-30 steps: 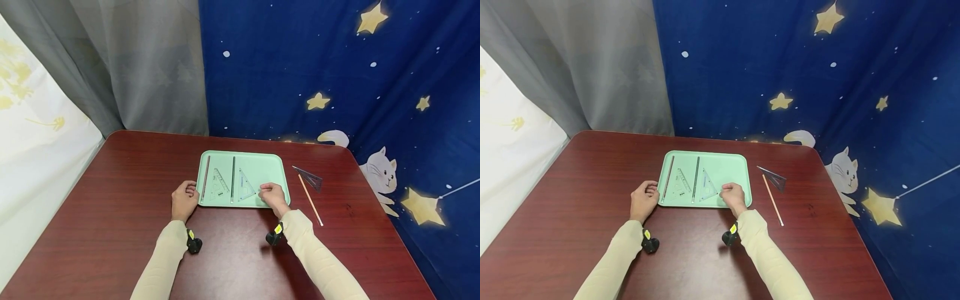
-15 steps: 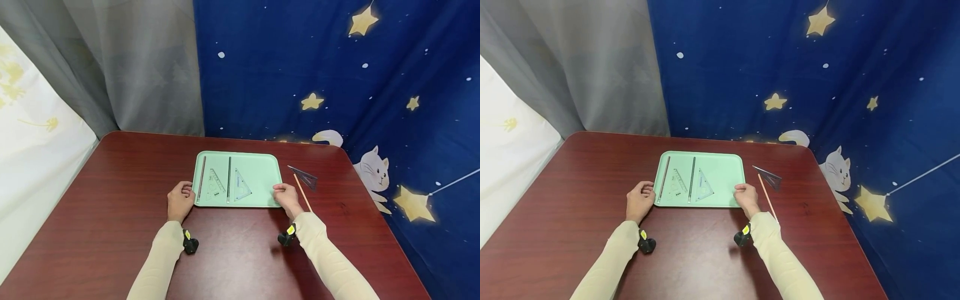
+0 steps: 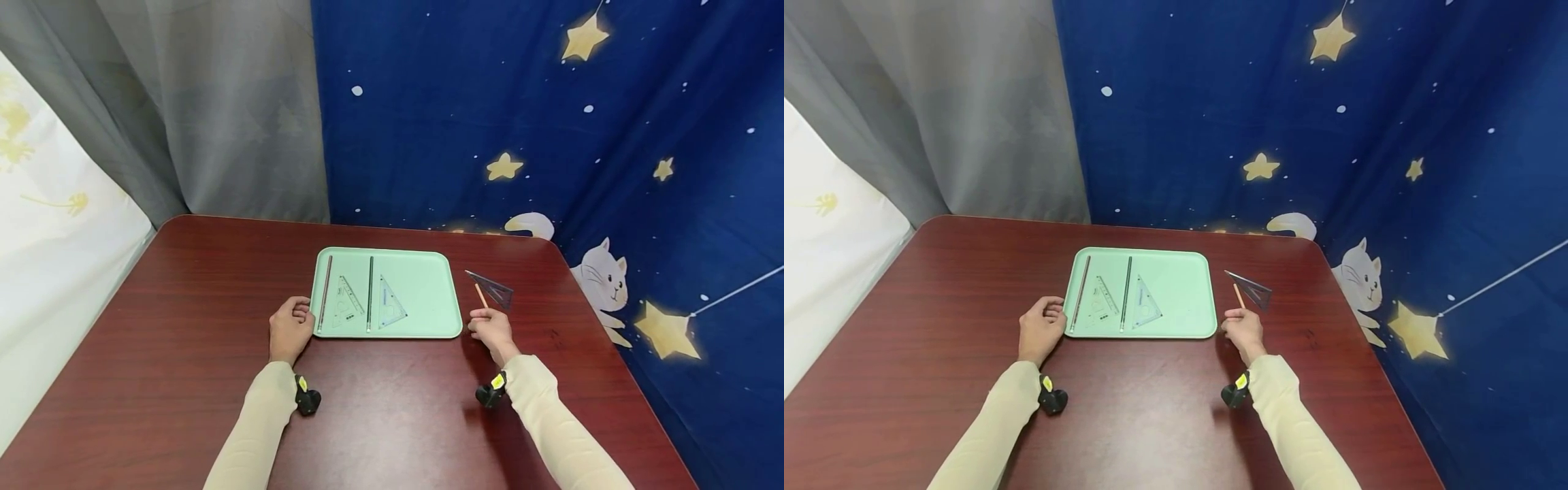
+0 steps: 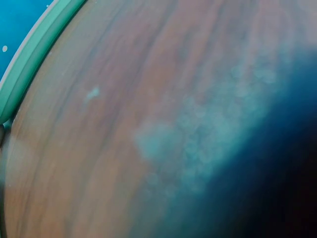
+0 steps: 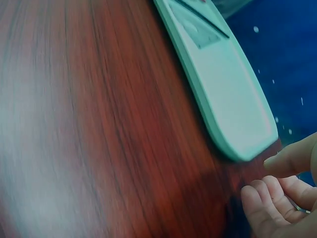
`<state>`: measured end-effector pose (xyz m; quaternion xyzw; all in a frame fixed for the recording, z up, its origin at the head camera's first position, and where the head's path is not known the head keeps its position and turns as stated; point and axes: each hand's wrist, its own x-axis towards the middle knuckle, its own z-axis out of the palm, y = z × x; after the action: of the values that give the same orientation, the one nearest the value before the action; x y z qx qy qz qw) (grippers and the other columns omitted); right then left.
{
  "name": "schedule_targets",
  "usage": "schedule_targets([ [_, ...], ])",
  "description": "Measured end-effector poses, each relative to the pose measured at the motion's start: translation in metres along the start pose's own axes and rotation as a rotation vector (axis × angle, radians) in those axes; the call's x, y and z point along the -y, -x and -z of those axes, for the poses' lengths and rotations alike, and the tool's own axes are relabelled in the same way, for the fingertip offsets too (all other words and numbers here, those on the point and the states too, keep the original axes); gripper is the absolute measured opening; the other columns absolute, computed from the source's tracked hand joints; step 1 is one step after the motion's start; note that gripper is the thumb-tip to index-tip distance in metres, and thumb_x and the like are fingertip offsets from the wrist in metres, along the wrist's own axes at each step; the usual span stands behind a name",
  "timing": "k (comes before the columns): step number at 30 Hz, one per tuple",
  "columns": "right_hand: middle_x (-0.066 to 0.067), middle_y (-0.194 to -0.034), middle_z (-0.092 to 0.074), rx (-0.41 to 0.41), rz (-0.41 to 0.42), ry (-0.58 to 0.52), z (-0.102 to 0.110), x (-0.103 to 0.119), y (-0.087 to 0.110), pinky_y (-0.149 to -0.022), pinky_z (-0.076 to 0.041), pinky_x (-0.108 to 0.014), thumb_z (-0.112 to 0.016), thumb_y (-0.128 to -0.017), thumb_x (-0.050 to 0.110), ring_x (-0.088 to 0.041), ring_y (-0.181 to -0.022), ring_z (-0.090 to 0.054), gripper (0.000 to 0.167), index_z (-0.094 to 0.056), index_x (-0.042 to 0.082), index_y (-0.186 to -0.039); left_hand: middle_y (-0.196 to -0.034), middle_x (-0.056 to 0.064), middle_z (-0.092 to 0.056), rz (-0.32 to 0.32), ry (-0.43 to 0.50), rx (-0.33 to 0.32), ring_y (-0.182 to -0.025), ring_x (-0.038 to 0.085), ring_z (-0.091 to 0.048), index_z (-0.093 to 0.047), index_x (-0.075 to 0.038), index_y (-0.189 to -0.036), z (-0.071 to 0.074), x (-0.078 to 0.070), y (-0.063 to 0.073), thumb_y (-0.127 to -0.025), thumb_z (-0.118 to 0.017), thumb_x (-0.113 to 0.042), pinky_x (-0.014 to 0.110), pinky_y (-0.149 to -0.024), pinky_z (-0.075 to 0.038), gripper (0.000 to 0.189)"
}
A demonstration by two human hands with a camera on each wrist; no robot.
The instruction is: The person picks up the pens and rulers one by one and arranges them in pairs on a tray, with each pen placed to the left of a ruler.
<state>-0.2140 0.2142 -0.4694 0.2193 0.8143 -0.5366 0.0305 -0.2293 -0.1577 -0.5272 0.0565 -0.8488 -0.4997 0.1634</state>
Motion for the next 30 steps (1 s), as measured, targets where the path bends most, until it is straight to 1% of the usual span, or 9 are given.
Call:
schedule_targets([
  [5, -0.004, -0.084, -0.062, -0.031, -0.005, 0.036, 0.016, -0.008, 0.000, -0.056, -0.050, -0.019, -0.057, -0.077, -0.004, -0.006, -0.061, -0.057, 0.038, -0.059, -0.009, -0.115, -0.089, 0.009, -0.067, -0.008, 0.000, -0.004, -0.076, 0.017, -0.060, -0.067, -0.006, -0.104, -0.001, 0.001, 0.000, -0.084, -0.058, -0.005, 0.022, -0.067, -0.048, 0.022],
  [10, -0.003, -0.084, -0.062, -0.052, -0.027, 0.086, 0.030, -0.014, 0.000, -0.056, -0.051, -0.020, -0.059, -0.076, -0.002, -0.007, -0.063, -0.058, 0.038, -0.060, -0.006, -0.114, -0.089, 0.009, -0.067, -0.009, 0.001, -0.001, -0.076, 0.017, -0.060, -0.067, -0.006, -0.104, -0.002, 0.001, 0.000, -0.084, -0.058, -0.005, 0.021, -0.067, -0.048, 0.022],
  [14, -0.005, -0.084, -0.062, -0.058, -0.037, 0.135, 0.039, -0.019, 0.002, -0.056, -0.051, -0.024, -0.060, -0.076, -0.002, -0.009, -0.061, -0.058, 0.037, -0.060, -0.005, -0.113, -0.089, 0.009, -0.067, -0.011, -0.001, 0.000, -0.076, 0.017, -0.060, -0.067, -0.005, -0.105, -0.002, 0.000, 0.000, -0.084, -0.057, -0.006, 0.022, -0.067, -0.048, 0.023],
  [18, -0.007, -0.084, -0.063, -0.069, -0.042, 0.193, 0.046, -0.023, 0.005, -0.055, -0.047, -0.025, -0.062, -0.075, 0.000, -0.010, -0.060, -0.056, 0.036, -0.060, -0.004, -0.111, -0.089, 0.009, -0.067, -0.012, -0.011, -0.004, -0.076, 0.017, -0.060, -0.067, -0.006, -0.106, -0.002, 0.002, 0.000, -0.085, -0.057, -0.006, 0.022, -0.067, -0.048, 0.023],
  [21, -0.009, -0.085, -0.066, -0.085, -0.047, 0.244, 0.049, -0.025, 0.007, -0.057, -0.044, -0.024, -0.066, -0.075, 0.002, -0.011, -0.063, -0.057, 0.034, -0.061, -0.003, -0.109, -0.089, 0.009, -0.067, -0.015, -0.018, -0.005, -0.076, 0.017, -0.060, -0.067, -0.006, -0.105, -0.001, 0.003, 0.000, -0.085, -0.057, -0.006, 0.020, -0.066, -0.048, 0.022],
  [24, -0.013, -0.088, -0.068, -0.098, -0.038, 0.293, 0.051, -0.027, 0.008, -0.060, -0.043, -0.025, -0.069, -0.073, 0.003, -0.016, -0.071, -0.060, 0.034, -0.062, -0.003, -0.106, -0.089, 0.010, -0.067, -0.017, -0.011, -0.007, -0.076, 0.017, -0.060, -0.067, -0.005, -0.105, 0.000, 0.003, 0.000, -0.085, -0.057, -0.005, 0.019, -0.065, -0.047, 0.022],
  [27, -0.015, -0.092, -0.068, -0.104, -0.031, 0.327, 0.052, -0.029, 0.008, -0.063, -0.042, -0.025, -0.070, -0.071, 0.001, -0.022, -0.079, -0.061, 0.035, -0.063, -0.003, -0.105, -0.089, 0.011, -0.067, -0.016, 0.000, -0.008, -0.075, 0.017, -0.059, -0.067, -0.004, -0.104, 0.000, 0.002, 0.000, -0.084, -0.058, -0.005, 0.017, -0.065, -0.045, 0.023],
  [30, -0.015, -0.094, -0.067, -0.096, -0.027, 0.350, 0.053, -0.031, 0.008, -0.062, -0.043, -0.024, -0.069, -0.070, -0.002, -0.024, -0.080, -0.061, 0.036, -0.063, -0.004, -0.106, -0.089, 0.011, -0.067, -0.015, 0.004, -0.006, -0.075, 0.016, -0.059, -0.067, -0.004, -0.104, -0.001, 0.002, 0.001, -0.084, -0.057, -0.005, 0.015, -0.064, -0.045, 0.023],
])
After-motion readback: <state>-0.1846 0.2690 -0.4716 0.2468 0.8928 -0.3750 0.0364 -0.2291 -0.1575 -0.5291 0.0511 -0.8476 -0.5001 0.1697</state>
